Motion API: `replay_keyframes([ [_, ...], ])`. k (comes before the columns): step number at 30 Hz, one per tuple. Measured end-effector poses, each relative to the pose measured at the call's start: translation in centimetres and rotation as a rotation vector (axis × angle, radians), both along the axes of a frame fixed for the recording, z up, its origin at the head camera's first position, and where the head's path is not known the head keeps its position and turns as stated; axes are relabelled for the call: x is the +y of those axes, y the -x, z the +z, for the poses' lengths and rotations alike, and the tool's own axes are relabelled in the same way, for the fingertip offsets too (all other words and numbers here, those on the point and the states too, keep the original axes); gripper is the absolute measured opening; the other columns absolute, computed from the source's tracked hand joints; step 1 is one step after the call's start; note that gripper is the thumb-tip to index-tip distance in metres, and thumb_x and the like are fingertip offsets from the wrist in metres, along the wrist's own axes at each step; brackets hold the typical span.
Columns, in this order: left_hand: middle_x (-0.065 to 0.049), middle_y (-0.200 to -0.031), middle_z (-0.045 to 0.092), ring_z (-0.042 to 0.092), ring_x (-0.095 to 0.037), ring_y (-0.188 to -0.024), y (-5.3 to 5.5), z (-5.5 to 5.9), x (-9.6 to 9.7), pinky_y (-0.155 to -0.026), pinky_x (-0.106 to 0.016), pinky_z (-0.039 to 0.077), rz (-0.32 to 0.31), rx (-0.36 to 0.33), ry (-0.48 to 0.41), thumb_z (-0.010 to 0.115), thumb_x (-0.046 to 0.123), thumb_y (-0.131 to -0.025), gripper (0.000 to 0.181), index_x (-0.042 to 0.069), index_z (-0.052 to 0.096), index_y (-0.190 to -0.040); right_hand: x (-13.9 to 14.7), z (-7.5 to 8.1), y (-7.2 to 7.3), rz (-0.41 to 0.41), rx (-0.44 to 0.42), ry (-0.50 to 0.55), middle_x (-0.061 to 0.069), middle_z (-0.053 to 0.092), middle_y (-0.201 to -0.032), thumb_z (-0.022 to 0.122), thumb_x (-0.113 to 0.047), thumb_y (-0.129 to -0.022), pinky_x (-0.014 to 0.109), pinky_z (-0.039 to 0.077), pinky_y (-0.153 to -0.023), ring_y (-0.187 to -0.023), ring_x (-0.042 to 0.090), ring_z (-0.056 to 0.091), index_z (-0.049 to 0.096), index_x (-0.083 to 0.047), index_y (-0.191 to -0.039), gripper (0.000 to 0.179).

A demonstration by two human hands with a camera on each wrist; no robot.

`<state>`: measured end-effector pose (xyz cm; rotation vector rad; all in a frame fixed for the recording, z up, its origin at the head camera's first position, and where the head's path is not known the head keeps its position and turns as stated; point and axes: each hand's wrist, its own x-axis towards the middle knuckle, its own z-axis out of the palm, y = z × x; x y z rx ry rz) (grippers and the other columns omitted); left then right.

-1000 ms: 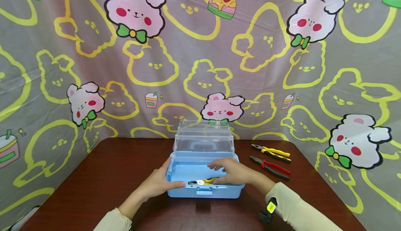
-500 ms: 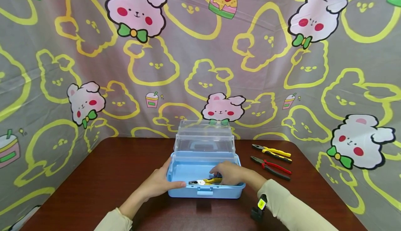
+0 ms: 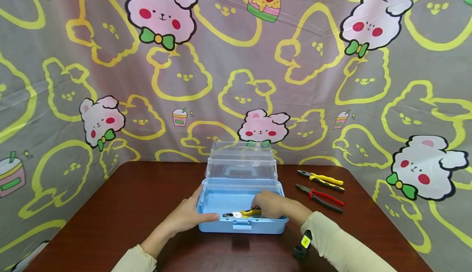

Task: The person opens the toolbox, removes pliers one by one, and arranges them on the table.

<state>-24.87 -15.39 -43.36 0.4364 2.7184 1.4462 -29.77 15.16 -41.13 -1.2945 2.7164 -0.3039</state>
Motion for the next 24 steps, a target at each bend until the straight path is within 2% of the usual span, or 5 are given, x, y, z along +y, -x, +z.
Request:
replay_keyframes([
  [8,-0.024,-0.148,0.052,0.059,-0.033,-0.123,0.11,-0.23,-0.10,-0.100,-0.055,0.047,-0.025,0.003,-0.032,0.090,0.043,-0.080,0.119,0.010,0.014,-0.166,0.24,-0.35,0.31,0.043,0.044,0.090,-0.005,0.075,-0.090,0.084,-0.001,-0.081,0.026,0.052,-0.073,-0.079,0.004,0.062,0.082,-0.006,-0.101,0.021],
  [14,-0.023,-0.147,0.053,0.061,-0.033,-0.121,0.06,-0.34,-0.13,-0.097,-0.054,0.049,-0.031,-0.008,-0.044,0.089,0.042,-0.081,0.118,0.011,0.013,-0.166,0.42,-0.68,0.54,0.000,-0.007,0.163,-0.008,0.075,-0.097,0.088,-0.012,-0.082,0.026,0.052,-0.077,-0.086,0.004,0.063,0.082,-0.007,-0.108,0.027],
  [17,-0.023,-0.147,0.053,0.060,-0.032,-0.121,0.10,-0.36,-0.09,-0.097,-0.054,0.049,-0.031,-0.006,-0.042,0.090,0.042,-0.081,0.119,0.012,0.013,-0.167,0.56,-0.69,0.36,-0.015,0.003,0.206,-0.008,0.076,-0.099,0.090,-0.017,-0.082,0.027,0.052,-0.078,-0.088,0.006,0.063,0.081,-0.008,-0.109,0.030],
  [24,-0.023,-0.149,0.051,0.059,-0.032,-0.123,0.17,-0.17,-0.04,-0.098,-0.055,0.048,-0.019,-0.013,-0.025,0.089,0.044,-0.080,0.120,0.011,0.013,-0.167,0.70,-0.24,-0.31,-0.049,0.034,0.276,-0.008,0.076,-0.098,0.090,-0.018,-0.080,0.028,0.052,-0.075,-0.088,0.010,0.064,0.082,-0.009,-0.108,0.031],
])
